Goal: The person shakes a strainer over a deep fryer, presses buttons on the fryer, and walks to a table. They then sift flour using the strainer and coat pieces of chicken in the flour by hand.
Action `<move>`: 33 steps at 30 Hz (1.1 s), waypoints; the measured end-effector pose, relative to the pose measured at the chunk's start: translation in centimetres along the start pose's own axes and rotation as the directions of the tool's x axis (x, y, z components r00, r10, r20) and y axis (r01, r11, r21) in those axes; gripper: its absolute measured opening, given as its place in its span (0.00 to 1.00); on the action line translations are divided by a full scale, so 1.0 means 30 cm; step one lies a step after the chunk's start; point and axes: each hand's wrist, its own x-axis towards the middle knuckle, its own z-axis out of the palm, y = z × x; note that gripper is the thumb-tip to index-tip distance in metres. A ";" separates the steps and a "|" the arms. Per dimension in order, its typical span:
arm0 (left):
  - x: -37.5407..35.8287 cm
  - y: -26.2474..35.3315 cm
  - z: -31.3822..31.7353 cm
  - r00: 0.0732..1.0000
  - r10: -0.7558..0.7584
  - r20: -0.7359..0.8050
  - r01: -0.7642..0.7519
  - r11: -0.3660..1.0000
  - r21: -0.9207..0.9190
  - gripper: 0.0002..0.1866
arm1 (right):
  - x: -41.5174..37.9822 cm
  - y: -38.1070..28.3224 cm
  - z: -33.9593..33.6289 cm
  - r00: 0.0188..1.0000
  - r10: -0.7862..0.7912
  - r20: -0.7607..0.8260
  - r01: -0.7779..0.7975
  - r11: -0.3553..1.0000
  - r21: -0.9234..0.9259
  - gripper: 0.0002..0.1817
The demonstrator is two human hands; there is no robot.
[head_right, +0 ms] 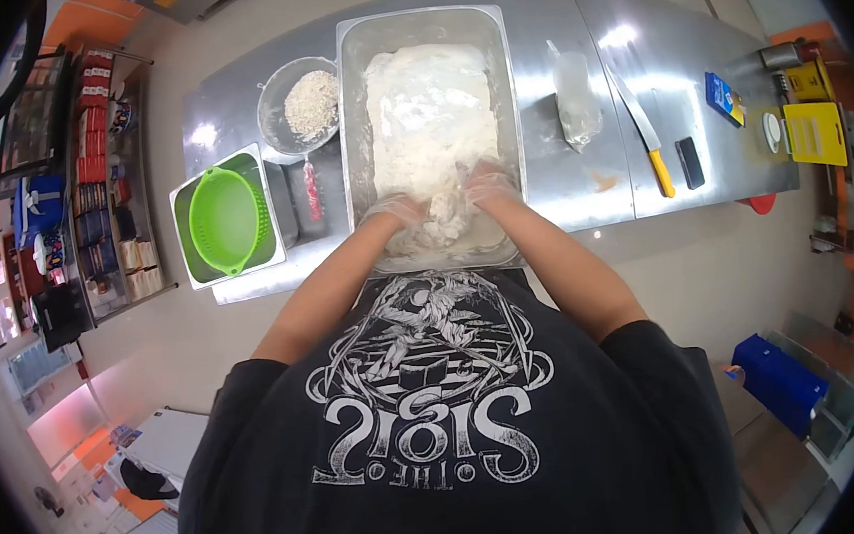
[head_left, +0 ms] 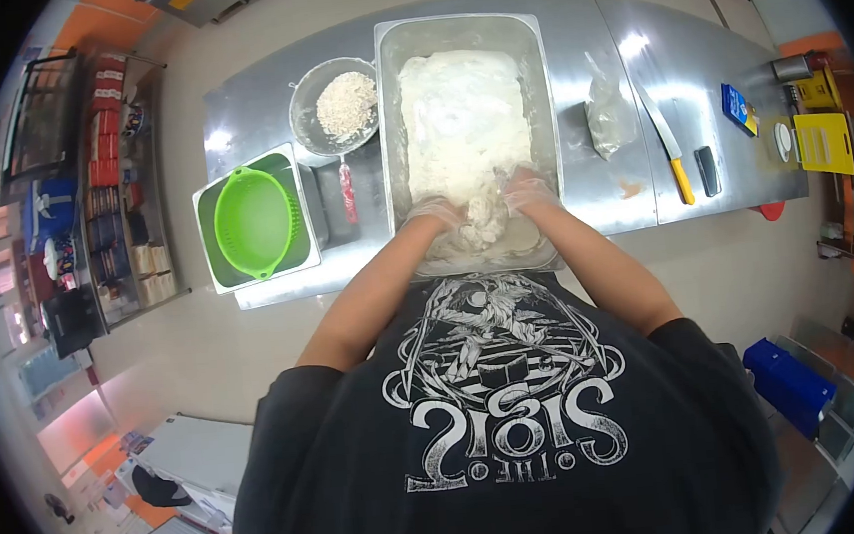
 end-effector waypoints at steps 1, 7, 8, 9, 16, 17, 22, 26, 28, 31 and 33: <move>-0.028 0.006 0.011 0.999 -0.033 0.010 0.034 0.999 -0.012 0.39 | 0.055 0.063 0.040 0.999 0.017 -0.048 -0.023 0.993 -0.112 0.22; 0.053 -0.002 0.108 1.000 -0.004 0.008 0.007 0.929 -0.370 0.40 | 0.141 0.224 0.320 0.929 0.364 0.059 -0.340 0.783 0.521 0.20; 0.026 0.029 0.117 0.991 -0.134 -0.013 0.107 0.844 -0.526 0.39 | 0.151 0.224 0.358 0.904 0.421 0.076 -0.372 0.684 0.628 0.20; 0.004 0.063 0.122 0.965 -0.261 -0.012 0.187 0.722 -0.666 0.39 | 0.172 0.224 0.397 0.876 0.476 0.074 -0.383 0.596 0.706 0.20; 0.026 0.185 0.077 0.896 -0.442 -0.031 0.164 0.395 -0.904 0.39 | 0.166 0.222 0.297 0.909 0.216 -0.356 -0.186 0.976 0.117 0.28; 0.017 0.172 0.066 0.911 -0.410 -0.056 0.157 0.469 -0.869 0.38 | 0.170 0.256 0.239 0.946 0.011 -0.325 -0.081 0.976 -0.202 0.29; -0.010 0.008 0.087 0.819 -0.217 -0.531 -0.066 0.883 -0.464 0.34 | 0.017 0.046 0.025 0.959 -0.011 -0.284 -0.008 0.998 -0.065 0.27; -0.183 0.006 0.018 0.928 0.028 -0.371 -0.054 0.997 -0.060 0.33 | -0.003 -0.125 -0.091 0.989 -0.044 -0.139 0.060 0.992 0.109 0.27; -0.184 -0.025 0.062 0.941 0.111 -0.321 -0.136 0.989 -0.058 0.33 | 0.078 -0.126 -0.085 0.956 -0.238 -0.170 0.239 0.971 -0.016 0.27; -0.215 0.002 0.003 0.905 0.066 -0.420 -0.122 0.987 -0.108 0.34 | 0.337 -0.004 0.092 0.775 -0.629 -0.058 0.543 0.710 -0.449 0.31; -0.201 0.019 -0.046 0.787 0.033 -0.616 -0.131 0.985 -0.115 0.35 | 0.251 0.026 0.186 0.816 -0.578 0.005 0.538 0.756 -0.372 0.34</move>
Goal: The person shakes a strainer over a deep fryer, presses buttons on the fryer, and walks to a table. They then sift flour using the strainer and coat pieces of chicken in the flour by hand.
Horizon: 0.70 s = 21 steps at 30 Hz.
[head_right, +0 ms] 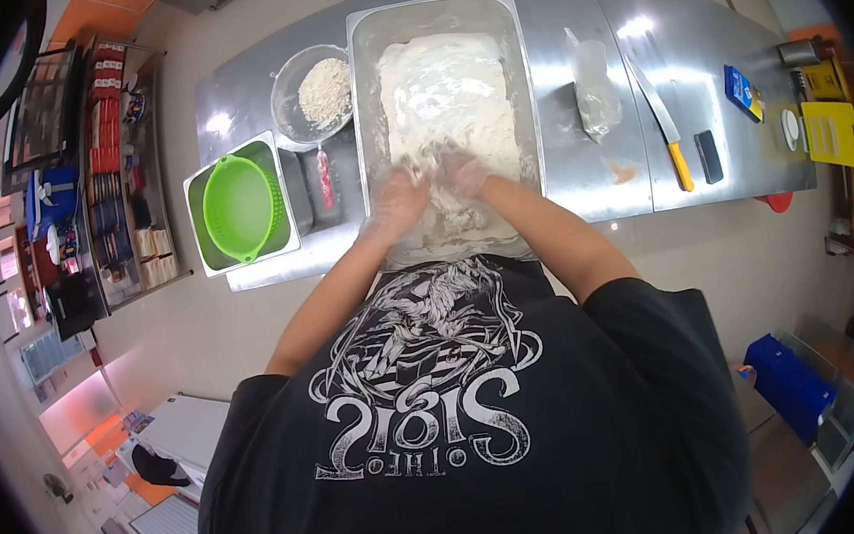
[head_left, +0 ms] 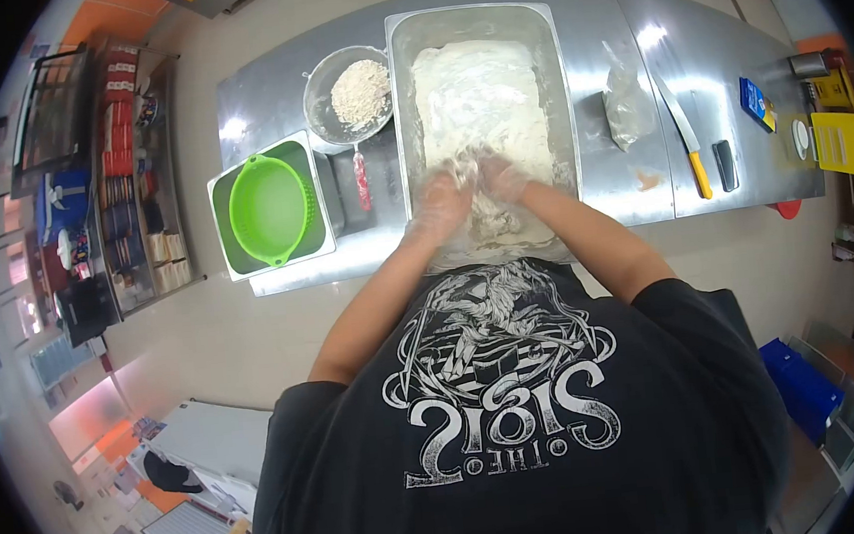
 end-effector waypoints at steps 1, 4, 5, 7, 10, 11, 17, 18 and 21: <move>0.032 0.004 -0.005 0.993 0.003 -0.115 -0.004 1.000 -0.009 0.36 | -0.048 -0.028 0.025 0.999 0.018 0.044 -0.019 0.999 0.040 0.36; 0.142 -0.023 0.085 0.973 0.083 -0.215 -0.081 0.997 0.018 0.36 | -0.133 -0.057 -0.043 0.913 0.064 0.404 -0.125 0.984 0.128 0.38; 0.179 -0.005 0.059 0.972 -0.033 0.233 0.011 0.995 0.095 0.40 | -0.146 -0.074 -0.106 0.892 0.175 0.416 -0.237 0.966 0.103 0.37; 0.151 0.008 0.068 0.880 -0.087 0.467 0.013 0.987 0.159 0.43 | -0.169 -0.208 -0.329 0.815 0.382 0.436 -0.448 0.892 0.055 0.35; 0.133 -0.093 0.247 0.770 -0.076 0.634 -0.031 0.987 0.156 0.45 | -0.184 -0.183 -0.357 0.728 0.545 0.416 -0.574 0.816 -0.065 0.33; 0.109 -0.156 0.308 0.758 -0.008 0.652 -0.087 0.990 0.114 0.45 | -0.188 -0.099 -0.256 0.738 0.537 0.410 -0.553 0.828 -0.088 0.33; -0.028 0.005 0.088 0.757 -0.158 0.634 0.292 0.950 -0.113 0.44 | -0.225 -0.043 0.114 0.695 0.601 0.394 -0.712 0.497 0.496 0.31; -0.030 -0.023 0.158 0.784 -0.193 0.590 0.386 0.896 -0.220 0.47 | -0.220 -0.074 0.139 0.680 0.631 0.373 -0.702 0.414 0.579 0.31; 0.029 -0.051 0.333 0.666 -0.515 0.540 0.739 0.552 -0.386 0.48 | -0.185 -0.167 0.080 0.621 0.733 0.277 -0.694 0.350 0.629 0.30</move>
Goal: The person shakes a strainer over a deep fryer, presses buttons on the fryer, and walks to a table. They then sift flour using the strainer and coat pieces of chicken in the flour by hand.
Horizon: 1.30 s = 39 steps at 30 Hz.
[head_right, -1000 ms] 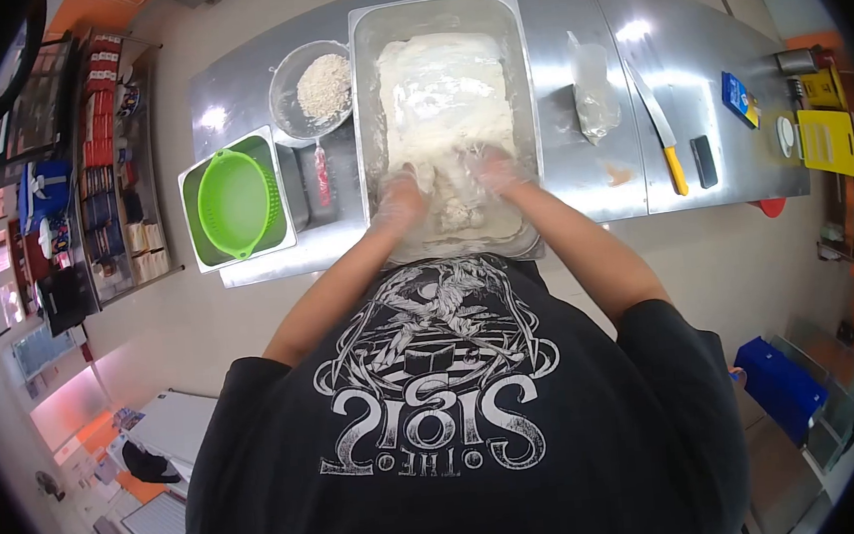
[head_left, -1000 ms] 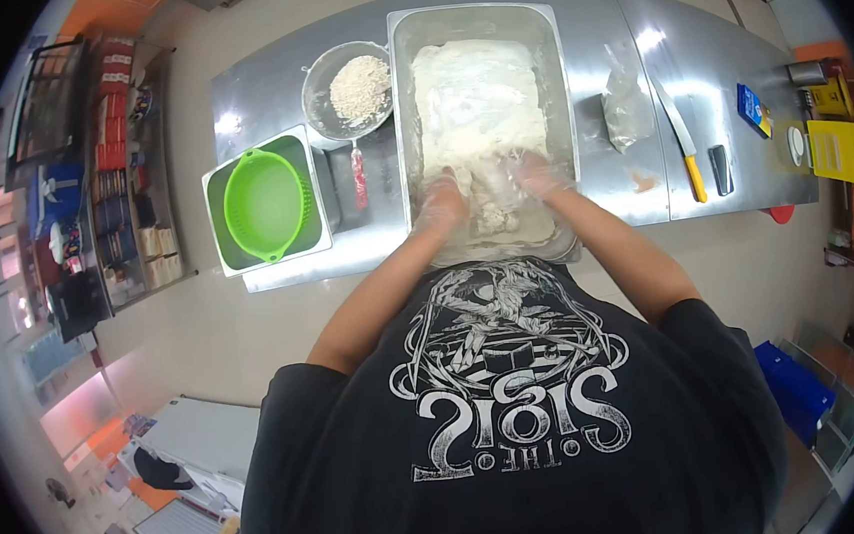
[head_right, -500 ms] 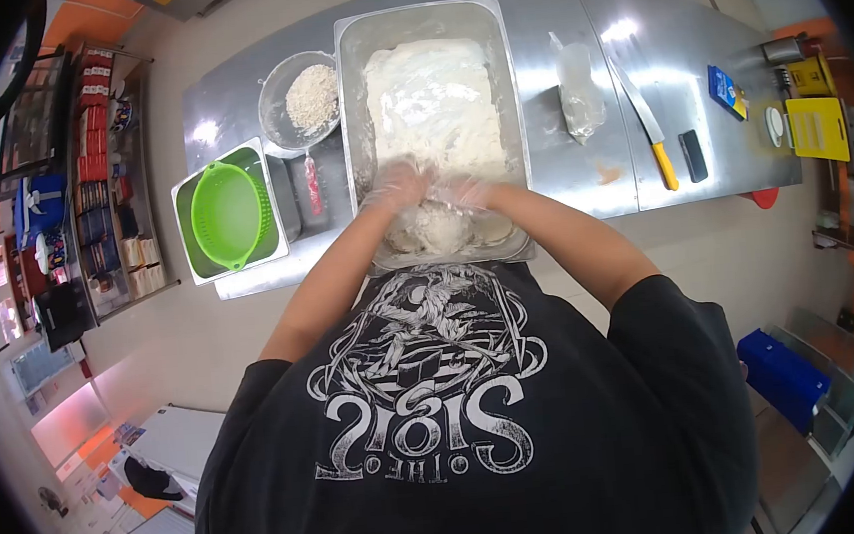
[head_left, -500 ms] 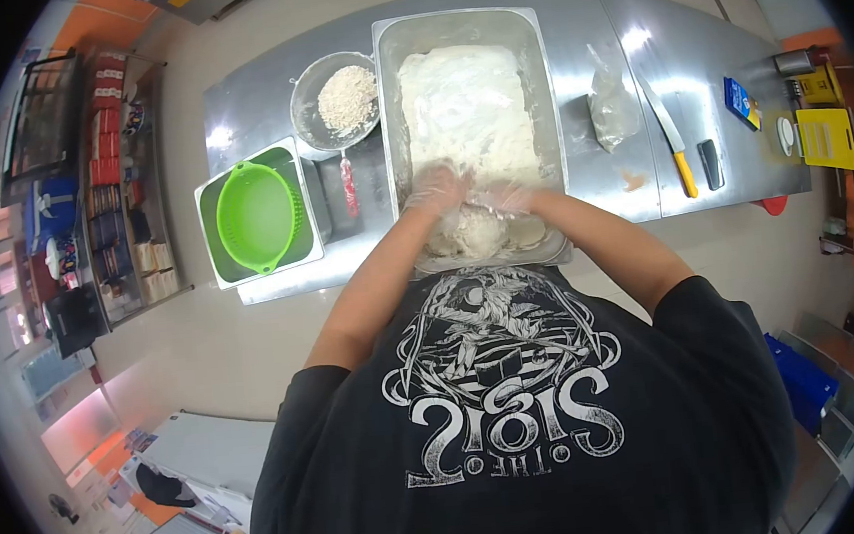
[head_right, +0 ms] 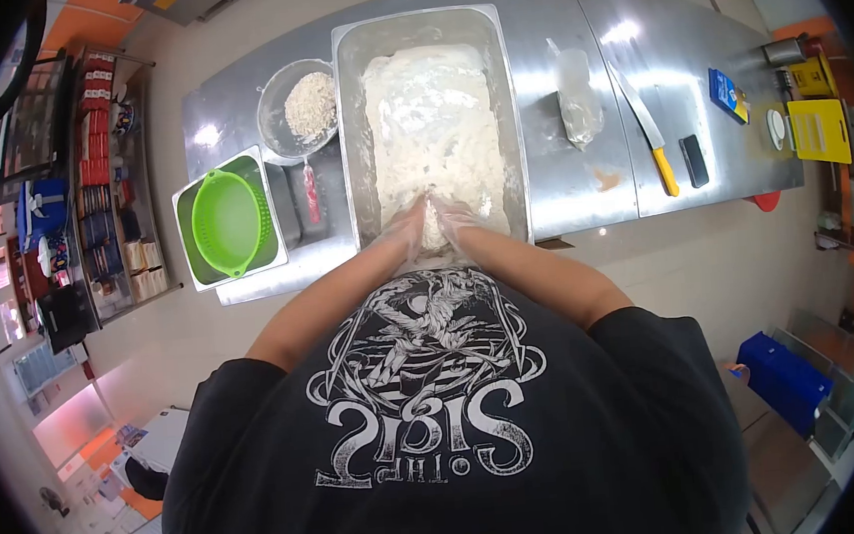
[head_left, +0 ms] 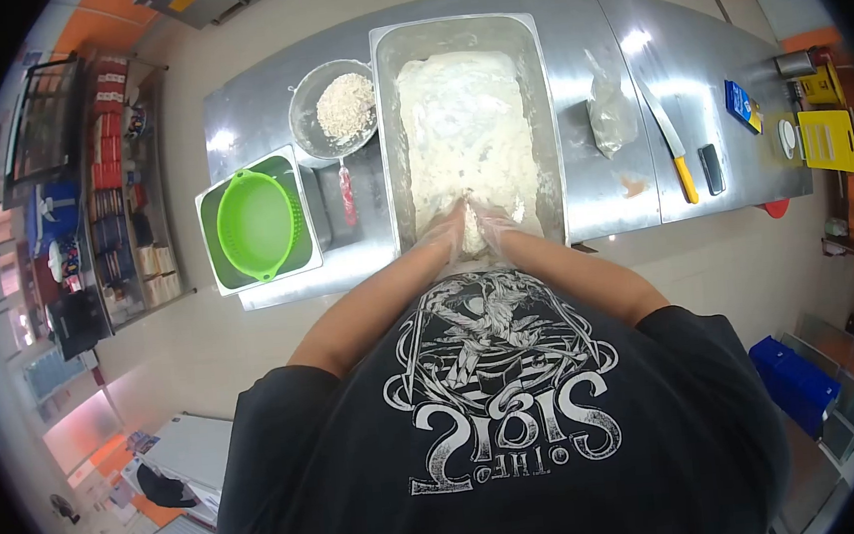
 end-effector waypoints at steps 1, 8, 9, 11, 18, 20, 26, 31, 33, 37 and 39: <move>0.028 0.007 0.022 0.987 -0.148 -0.061 0.138 0.979 -0.147 0.47 | -0.049 -0.060 -0.023 0.999 0.017 -0.032 -0.018 0.999 -0.030 0.30; -0.057 0.196 -0.082 0.932 0.363 0.005 -0.363 0.932 -0.004 0.35 | 0.044 0.000 -0.143 0.944 -0.304 -0.125 0.259 0.922 -0.288 0.39; -0.071 0.188 -0.093 0.899 0.434 -0.052 -0.426 0.897 0.119 0.34 | 0.016 -0.028 -0.175 0.961 -0.254 -0.113 0.223 0.947 -0.232 0.39; -0.127 0.171 -0.108 0.801 0.584 -0.135 -0.506 0.780 0.368 0.34 | 0.150 0.049 -0.225 0.898 -0.440 -0.028 0.353 0.755 -0.552 0.37; -0.266 0.145 -0.272 0.838 0.524 0.152 -0.480 0.573 0.664 0.36 | 0.019 -0.184 -0.275 0.767 -0.573 -0.287 0.386 0.771 -0.507 0.31; -0.272 0.178 -0.277 0.833 0.530 0.157 -0.482 0.560 0.674 0.37 | 0.064 -0.239 -0.225 0.863 -0.499 -0.077 0.376 0.738 -0.561 0.31; 0.050 0.124 -0.140 0.422 0.897 -0.134 -0.390 0.312 0.867 0.34 | -0.015 -0.008 -0.078 0.734 -0.605 0.307 0.646 0.486 -0.588 0.29; -0.047 0.140 -0.148 0.846 0.404 0.349 -0.444 0.172 0.879 0.37 | 0.144 0.043 -0.206 0.906 -0.384 0.176 0.364 0.498 -0.787 0.30; -0.047 0.068 -0.116 0.899 0.328 0.289 -0.388 0.292 0.874 0.38 | 0.179 0.081 -0.193 0.941 -0.283 0.186 0.318 0.547 -0.775 0.29; -0.101 0.042 -0.114 0.958 0.211 0.195 -0.286 0.657 0.698 0.35 | 0.118 0.118 -0.115 0.980 -0.081 0.182 0.144 0.920 -0.365 0.27; -0.071 0.020 -0.083 0.954 0.164 0.251 -0.265 0.853 0.450 0.31 | 0.088 0.120 -0.070 0.975 0.012 0.220 0.005 0.997 -0.077 0.26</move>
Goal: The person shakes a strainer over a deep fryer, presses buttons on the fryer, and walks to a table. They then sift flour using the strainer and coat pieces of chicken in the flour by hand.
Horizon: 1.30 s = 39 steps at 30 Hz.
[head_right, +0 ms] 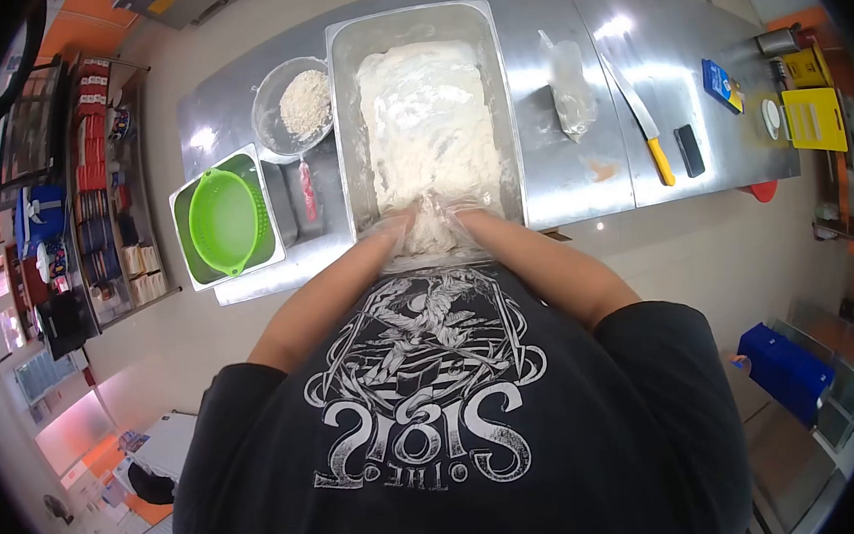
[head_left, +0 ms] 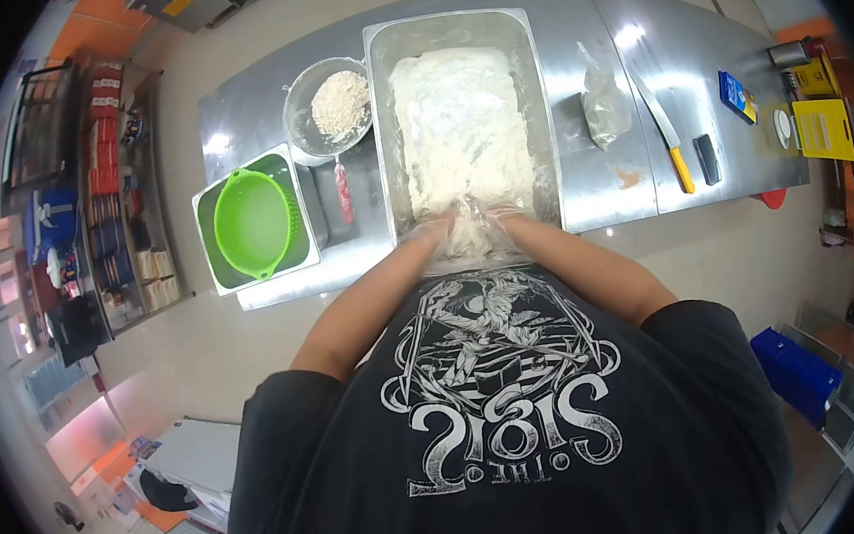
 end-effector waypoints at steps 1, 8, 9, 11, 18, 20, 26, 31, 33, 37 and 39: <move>0.040 -0.014 0.034 1.000 -0.011 0.025 0.016 0.971 -0.238 0.29 | 0.002 -0.001 0.028 1.000 0.030 0.004 -0.030 0.993 0.111 0.25; 0.309 -0.041 0.129 0.968 0.211 0.136 0.034 0.428 -0.903 0.16 | 0.004 -0.041 -0.031 0.957 -0.264 -0.121 0.266 0.964 -0.001 0.23; 0.287 -0.023 0.122 0.987 0.146 0.072 0.008 0.397 -0.918 0.19 | -0.004 -0.072 -0.063 0.944 -0.276 -0.183 0.261 0.960 -0.101 0.24; 0.238 0.022 0.090 0.998 0.009 -0.059 -0.058 0.345 -0.937 0.26 | 0.024 -0.128 -0.130 0.904 -0.249 -0.347 0.149 0.945 -0.291 0.26; -0.027 0.005 -0.125 0.830 0.313 -0.462 -0.192 0.937 0.291 0.32 | -0.203 -0.334 -0.193 0.867 -0.421 -0.266 0.290 0.861 -0.417 0.33; -0.085 0.020 -0.156 0.880 0.356 -0.314 -0.193 0.873 0.448 0.36 | -0.193 -0.363 -0.196 0.835 -0.487 -0.257 0.345 0.826 -0.446 0.33; -0.217 0.159 -0.248 0.981 0.192 -0.011 -0.144 0.771 0.620 0.42 | 0.023 -0.299 -0.054 0.790 -0.613 -0.007 0.399 0.523 -0.753 0.36; -0.099 0.125 -0.234 0.838 0.252 -0.484 -0.079 0.934 0.349 0.42 | -0.073 -0.167 -0.092 0.761 -0.648 -0.022 0.503 0.612 -0.611 0.33; -0.071 0.124 -0.226 0.839 0.225 -0.496 -0.041 0.934 0.354 0.41 | -0.269 -0.341 -0.186 0.888 -0.431 -0.161 0.338 0.849 -0.407 0.31; 0.089 0.071 -0.180 0.976 0.139 -0.168 -0.051 0.895 0.444 0.36 | -0.251 -0.383 -0.203 0.807 -0.496 -0.322 0.183 0.727 -0.661 0.27; 0.201 -0.005 -0.116 0.987 0.158 -0.029 -0.131 0.892 0.432 0.35 | -0.015 -0.119 -0.162 0.718 -0.681 -0.144 0.355 0.536 -0.766 0.25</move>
